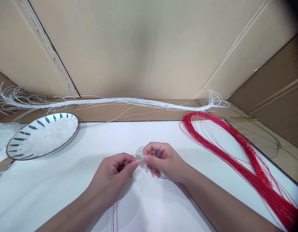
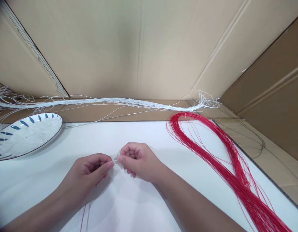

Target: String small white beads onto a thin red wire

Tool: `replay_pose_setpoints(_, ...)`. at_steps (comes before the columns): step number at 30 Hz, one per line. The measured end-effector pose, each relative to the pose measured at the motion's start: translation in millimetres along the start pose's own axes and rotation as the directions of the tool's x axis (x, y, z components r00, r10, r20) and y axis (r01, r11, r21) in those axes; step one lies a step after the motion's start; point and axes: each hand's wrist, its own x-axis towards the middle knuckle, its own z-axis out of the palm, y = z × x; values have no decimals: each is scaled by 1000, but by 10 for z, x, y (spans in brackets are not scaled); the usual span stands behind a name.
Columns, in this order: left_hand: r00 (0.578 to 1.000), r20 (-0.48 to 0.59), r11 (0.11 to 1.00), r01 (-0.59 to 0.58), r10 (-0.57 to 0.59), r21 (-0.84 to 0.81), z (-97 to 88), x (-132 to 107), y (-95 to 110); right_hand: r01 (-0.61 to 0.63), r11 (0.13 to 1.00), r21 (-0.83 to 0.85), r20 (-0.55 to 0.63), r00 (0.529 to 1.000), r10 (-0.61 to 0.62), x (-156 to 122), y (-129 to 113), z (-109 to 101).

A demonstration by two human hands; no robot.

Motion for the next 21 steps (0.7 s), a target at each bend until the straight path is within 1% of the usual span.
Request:
replay_pose_setpoints(1,1000,-24,1000,10,-10,-26,3,1,2,41,999,-23,-96,994,-43,12,6,-13)
replay_pose_setpoints(3,997,-70,998,14,-19,-67,6,6,4,94,985,-143,-271,954,-130,38,23,-36)
replay_pose_setpoints(4,996,-88,997,6,-13,-78,6,11,4,99,968,-231,-315,934,-171,50,34,-45)
replay_pose_setpoints(5,995,-103,996,-6,-3,-84,5,16,3,100,941,-323,-323,923,-209,61,45,-52)
replay_pose_setpoints(8,992,-123,995,-32,19,-98,0,29,-4,123,827,-548,-238,925,-296,77,74,-56)
replay_pose_setpoints(10,992,-120,994,-40,27,-105,0,31,-8,136,774,-619,-189,930,-315,76,82,-48)
replay_pose_setpoints(14,995,-93,992,-42,31,-121,7,22,-12,128,752,-646,-146,947,-286,70,69,-28)
replay_pose_setpoints(19,998,-56,993,-26,20,-115,9,10,0,144,710,-690,-125,942,-312,63,44,-2)
replay_pose_setpoints(20,998,-55,993,-26,20,-111,8,8,4,146,709,-690,-131,938,-321,58,40,4)
replay_pose_setpoints(21,998,-56,994,-27,21,-109,6,4,7,148,729,-668,-143,936,-321,51,36,11)
